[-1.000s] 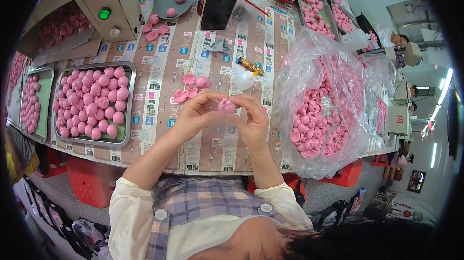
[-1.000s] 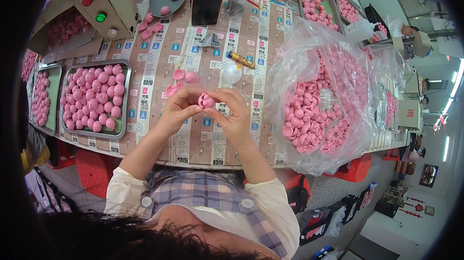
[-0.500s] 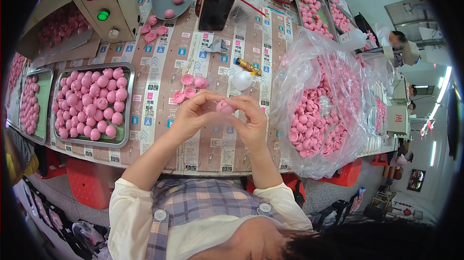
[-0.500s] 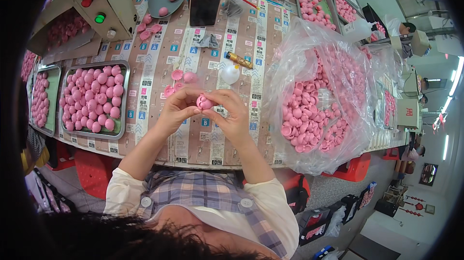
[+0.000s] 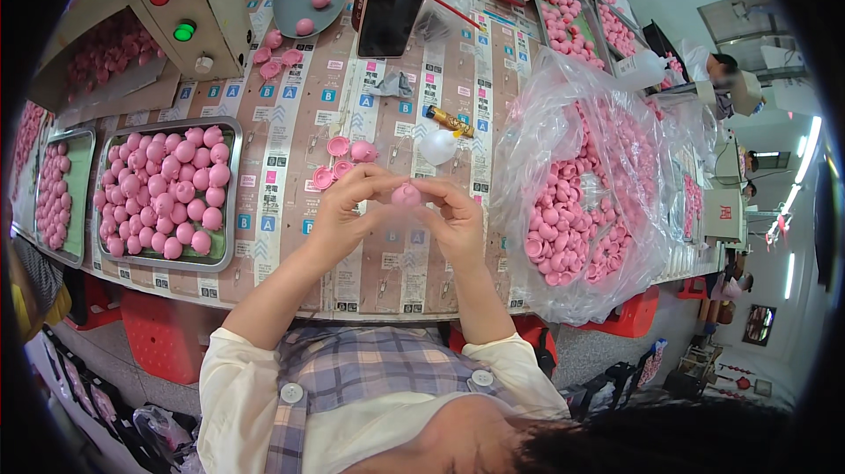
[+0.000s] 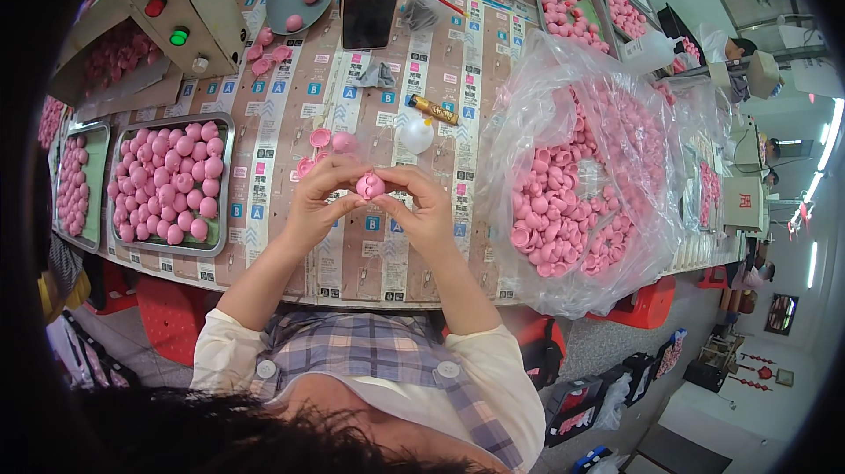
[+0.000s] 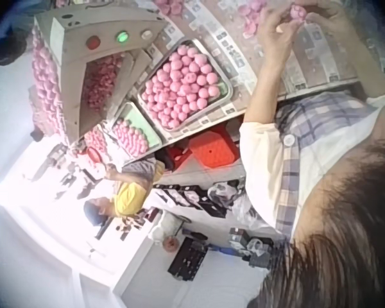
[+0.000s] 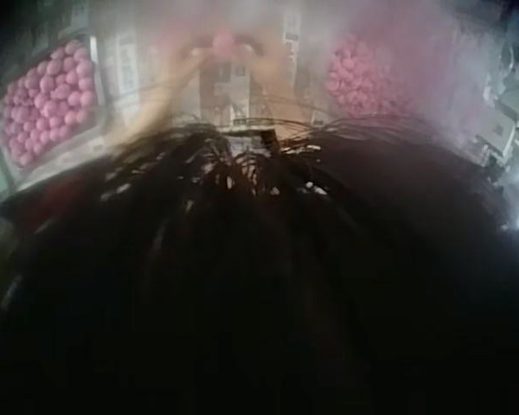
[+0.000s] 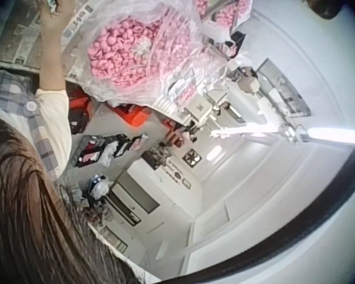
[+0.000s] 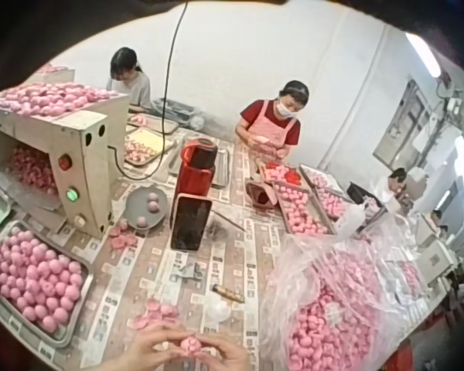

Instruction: The person applies glue to plastic shell halves using a squeeze bottle, presses the halves together by hand to assemble small round objects, and places them onto a tray.

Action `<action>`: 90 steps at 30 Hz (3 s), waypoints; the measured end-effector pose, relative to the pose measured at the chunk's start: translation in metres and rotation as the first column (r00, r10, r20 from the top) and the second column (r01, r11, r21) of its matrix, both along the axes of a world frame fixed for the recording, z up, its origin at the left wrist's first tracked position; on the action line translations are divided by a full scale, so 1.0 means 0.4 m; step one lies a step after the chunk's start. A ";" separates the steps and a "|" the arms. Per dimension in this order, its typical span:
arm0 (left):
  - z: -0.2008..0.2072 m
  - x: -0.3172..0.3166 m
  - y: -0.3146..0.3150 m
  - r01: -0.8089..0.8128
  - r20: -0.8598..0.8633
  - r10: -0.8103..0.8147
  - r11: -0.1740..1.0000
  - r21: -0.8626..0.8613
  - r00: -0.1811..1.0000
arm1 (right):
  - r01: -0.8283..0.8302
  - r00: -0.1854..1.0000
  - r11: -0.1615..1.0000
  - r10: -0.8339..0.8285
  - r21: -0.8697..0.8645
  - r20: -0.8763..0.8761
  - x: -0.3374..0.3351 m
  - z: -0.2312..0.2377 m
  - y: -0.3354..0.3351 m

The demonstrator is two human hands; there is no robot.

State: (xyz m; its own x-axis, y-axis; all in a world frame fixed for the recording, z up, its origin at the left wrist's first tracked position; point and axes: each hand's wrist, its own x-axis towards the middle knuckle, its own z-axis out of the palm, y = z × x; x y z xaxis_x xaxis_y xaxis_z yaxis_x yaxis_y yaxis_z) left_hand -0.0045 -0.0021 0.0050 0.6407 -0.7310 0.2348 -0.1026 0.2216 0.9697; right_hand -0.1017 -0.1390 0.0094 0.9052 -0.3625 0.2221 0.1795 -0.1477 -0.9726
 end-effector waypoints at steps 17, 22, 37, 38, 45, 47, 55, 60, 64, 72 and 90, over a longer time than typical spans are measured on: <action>0.004 -0.006 0.000 -0.174 0.555 0.099 0.981 0.084 0.826 | -0.238 0.910 0.819 0.376 0.523 -0.175 0.003 0.009 0.011; 0.015 -0.008 -0.007 -0.114 0.504 0.029 0.984 0.137 0.863 | -0.192 0.946 0.944 0.250 0.267 -0.205 -0.010 -0.022 -0.004; 0.019 -0.018 0.003 -0.141 0.254 0.125 0.989 0.045 0.959 | -0.254 0.935 0.572 0.353 0.780 0.045 0.005 -0.004 0.036; 0.018 -0.012 0.006 -0.147 0.322 0.126 0.988 0.041 0.938 | -0.287 0.916 0.536 0.395 0.794 0.065 0.009 0.003 0.037; 0.032 -0.002 -0.003 -0.198 0.638 0.155 0.980 -0.004 0.754 | -0.205 0.948 0.884 0.285 0.421 -0.138 -0.006 -0.031 0.009; 0.030 -0.009 -0.005 -0.197 0.583 0.163 0.980 -0.005 0.796 | -0.207 0.931 0.738 0.350 0.642 -0.101 -0.011 -0.029 0.006; 0.025 0.011 -0.008 -0.126 0.581 0.110 0.992 -0.013 0.806 | -0.261 0.900 0.465 0.434 0.846 0.039 0.002 -0.021 0.016; 0.032 0.015 0.017 -0.203 0.560 0.080 0.966 0.162 0.825 | -0.225 0.926 0.535 0.378 0.814 0.008 0.028 -0.046 0.039; 0.023 0.057 0.035 -0.322 0.584 0.229 0.945 0.060 0.779 | -0.126 0.961 0.677 0.263 0.725 -0.079 0.012 -0.057 0.029; 0.024 0.222 0.449 -0.972 0.766 0.620 0.231 0.029 0.170 | -0.171 0.942 0.704 0.322 0.690 -0.095 0.005 -0.063 0.032; 0.404 0.009 0.111 0.069 0.369 0.079 0.926 -0.372 0.926 | -0.110 0.921 0.764 0.319 0.635 -0.223 0.021 -0.065 0.027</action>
